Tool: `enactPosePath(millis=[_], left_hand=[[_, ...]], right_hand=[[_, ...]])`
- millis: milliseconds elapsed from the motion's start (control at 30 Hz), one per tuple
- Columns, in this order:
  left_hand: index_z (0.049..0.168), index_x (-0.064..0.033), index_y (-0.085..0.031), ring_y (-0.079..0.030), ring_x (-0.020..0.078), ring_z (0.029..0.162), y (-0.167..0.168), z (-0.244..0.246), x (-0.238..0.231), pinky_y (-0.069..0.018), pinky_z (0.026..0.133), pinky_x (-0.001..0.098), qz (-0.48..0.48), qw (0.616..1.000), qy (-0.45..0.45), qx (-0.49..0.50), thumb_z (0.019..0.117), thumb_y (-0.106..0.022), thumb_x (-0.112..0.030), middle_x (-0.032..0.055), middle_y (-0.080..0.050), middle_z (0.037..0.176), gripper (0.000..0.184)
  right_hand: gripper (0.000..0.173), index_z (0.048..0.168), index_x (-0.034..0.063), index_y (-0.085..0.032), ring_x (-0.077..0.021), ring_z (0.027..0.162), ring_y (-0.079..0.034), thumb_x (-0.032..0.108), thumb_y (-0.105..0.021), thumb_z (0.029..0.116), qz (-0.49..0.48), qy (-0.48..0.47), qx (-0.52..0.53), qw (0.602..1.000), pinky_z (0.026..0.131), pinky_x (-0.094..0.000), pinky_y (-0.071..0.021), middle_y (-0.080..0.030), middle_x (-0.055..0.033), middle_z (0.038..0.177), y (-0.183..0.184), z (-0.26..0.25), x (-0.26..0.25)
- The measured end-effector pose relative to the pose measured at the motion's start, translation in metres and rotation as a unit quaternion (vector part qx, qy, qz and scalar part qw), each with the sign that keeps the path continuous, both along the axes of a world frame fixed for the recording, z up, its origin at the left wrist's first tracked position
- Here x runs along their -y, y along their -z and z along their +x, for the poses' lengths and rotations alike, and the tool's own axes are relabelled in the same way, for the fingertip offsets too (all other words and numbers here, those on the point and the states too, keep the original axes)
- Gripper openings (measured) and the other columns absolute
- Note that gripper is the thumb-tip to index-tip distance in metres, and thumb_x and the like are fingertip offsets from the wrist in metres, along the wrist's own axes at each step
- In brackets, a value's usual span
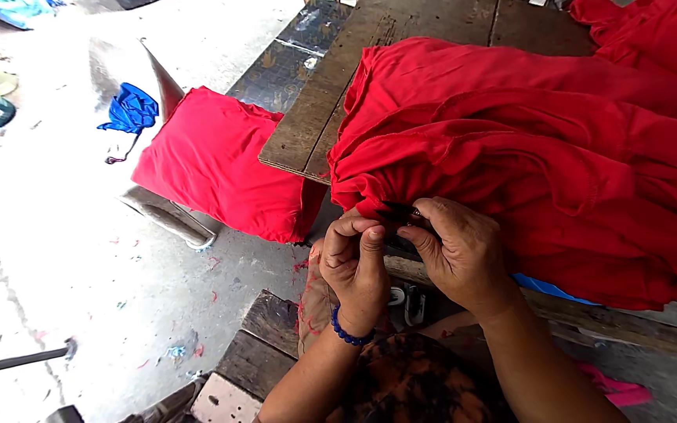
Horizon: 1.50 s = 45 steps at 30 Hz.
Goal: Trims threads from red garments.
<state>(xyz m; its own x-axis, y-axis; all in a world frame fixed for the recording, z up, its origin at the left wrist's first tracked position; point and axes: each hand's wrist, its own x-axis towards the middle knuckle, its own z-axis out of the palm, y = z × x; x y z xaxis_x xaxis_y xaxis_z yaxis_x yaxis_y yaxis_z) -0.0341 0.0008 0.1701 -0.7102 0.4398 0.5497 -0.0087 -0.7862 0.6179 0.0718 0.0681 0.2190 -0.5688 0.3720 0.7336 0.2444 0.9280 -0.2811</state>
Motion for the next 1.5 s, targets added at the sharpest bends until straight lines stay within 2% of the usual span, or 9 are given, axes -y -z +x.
enactPosePath(millis=[133, 200, 333, 567, 1100, 1267, 1367, 1433, 1500], left_hand=[[0.109, -0.0214, -0.065, -0.068, 0.0052, 0.097, 0.000, 0.002, 0.000, -0.0592, 0.083, 0.0246, 0.016, 0.998, 0.031, 0.050, 0.1035, -0.061, -0.026, -0.0054, -0.069, 0.105, 0.008], [0.111, -0.0235, -0.061, -0.068, 0.0061, 0.097, -0.002, 0.004, 0.001, -0.0583, 0.087, 0.0265, 0.028, 0.991, 0.073, 0.113, 0.1002, -0.065, -0.030, -0.0054, -0.069, 0.104, 0.013], [0.120, -0.0206, -0.053, -0.070, 0.0139, 0.101, -0.007, 0.003, 0.004, -0.0578, 0.092, 0.0342, 0.013, 0.970, 0.145, 0.193, 0.0970, -0.065, -0.002, 0.0021, -0.071, 0.110, 0.032], [0.122, -0.0197, -0.049, -0.072, 0.0132, 0.094, -0.007, -0.002, 0.005, -0.0603, 0.083, 0.0301, -0.004, 0.964, 0.168, 0.208, 0.0945, -0.062, 0.008, 0.0030, -0.073, 0.104, 0.041], [0.125, -0.0189, -0.052, -0.071, 0.0139, 0.097, -0.005, -0.004, 0.005, -0.0589, 0.089, 0.0321, 0.009, 0.967, 0.180, 0.181, 0.0954, -0.064, 0.003, 0.0044, -0.072, 0.107, 0.039], [0.126, -0.0103, -0.070, -0.073, 0.0135, 0.098, -0.005, -0.007, 0.004, -0.0604, 0.091, 0.0359, -0.016, 0.994, 0.080, 0.078, 0.0967, -0.062, 0.005, 0.0032, -0.076, 0.107, 0.034], [0.122, -0.0057, -0.072, -0.075, 0.0142, 0.091, -0.014, -0.010, -0.001, -0.0636, 0.083, 0.0339, -0.043, 0.999, -0.005, 0.029, 0.0935, -0.069, 0.004, 0.0055, -0.078, 0.103, 0.031], [0.116, -0.0051, -0.074, -0.075, 0.0135, 0.087, -0.019, -0.013, -0.005, -0.0638, 0.080, 0.0327, -0.050, 0.998, -0.043, -0.001, 0.0926, -0.072, 0.002, 0.0048, -0.078, 0.099, 0.025], [0.109, -0.0083, -0.076, -0.071, 0.0091, 0.087, -0.023, -0.016, -0.007, -0.0620, 0.078, 0.0273, -0.051, 0.994, -0.081, -0.049, 0.0945, -0.071, -0.002, -0.0006, -0.073, 0.098, 0.016]], right_hand=[[0.030, 0.096, -0.0031, -0.071, -0.0181, 0.069, -0.064, 0.021, -0.055, 0.1056, 0.009, 0.007, -0.008, 1.000, 0.060, -0.0289, -0.0486, -0.065, -0.0109, 0.075, -0.001, -0.003, 0.000], [0.030, 0.099, -0.0038, -0.071, -0.0107, 0.074, -0.064, 0.021, -0.056, 0.1056, -0.053, -0.019, -0.019, 0.998, 0.066, -0.0227, -0.0513, -0.068, -0.0095, 0.080, 0.001, 0.001, -0.002], [0.026, 0.106, -0.0038, -0.067, 0.0044, 0.075, -0.056, 0.021, -0.058, 0.1036, -0.195, -0.097, -0.025, 0.976, 0.068, -0.0100, -0.0478, -0.062, 0.0004, 0.084, 0.001, 0.014, -0.008], [0.028, 0.100, 0.0026, -0.069, 0.0031, 0.068, -0.053, 0.028, -0.057, 0.1039, -0.175, -0.092, 0.043, 0.979, 0.061, -0.0126, -0.0441, -0.060, 0.0038, 0.077, -0.006, 0.008, -0.015], [0.024, 0.096, 0.0010, -0.070, 0.0046, 0.069, -0.056, 0.020, -0.057, 0.1036, -0.190, -0.160, 0.039, 0.968, 0.063, -0.0106, -0.0466, -0.063, 0.0026, 0.076, -0.009, 0.008, -0.026], [0.023, 0.100, -0.0012, -0.064, 0.0056, 0.067, -0.052, 0.018, -0.054, 0.1062, -0.218, -0.175, -0.055, 0.958, 0.061, -0.0099, -0.0450, -0.057, 0.0038, 0.079, -0.009, 0.017, -0.024], [0.030, 0.099, 0.0063, -0.060, 0.0069, 0.071, -0.049, 0.026, -0.080, 0.0889, -0.175, -0.121, -0.121, 0.970, 0.060, -0.0074, -0.0428, -0.055, 0.0060, 0.086, -0.004, 0.036, -0.021], [0.040, 0.104, 0.0005, -0.062, 0.0006, 0.079, -0.052, 0.021, -0.086, 0.0792, -0.088, -0.044, -0.090, 0.991, 0.066, -0.0093, -0.0441, -0.057, -0.0033, 0.096, -0.003, 0.050, -0.016], [0.032, 0.111, -0.0018, -0.071, -0.0097, 0.082, -0.057, 0.015, -0.079, 0.0842, -0.011, 0.025, -0.033, 0.999, 0.065, -0.0165, -0.0469, -0.060, -0.0146, 0.108, -0.004, 0.058, -0.011]])
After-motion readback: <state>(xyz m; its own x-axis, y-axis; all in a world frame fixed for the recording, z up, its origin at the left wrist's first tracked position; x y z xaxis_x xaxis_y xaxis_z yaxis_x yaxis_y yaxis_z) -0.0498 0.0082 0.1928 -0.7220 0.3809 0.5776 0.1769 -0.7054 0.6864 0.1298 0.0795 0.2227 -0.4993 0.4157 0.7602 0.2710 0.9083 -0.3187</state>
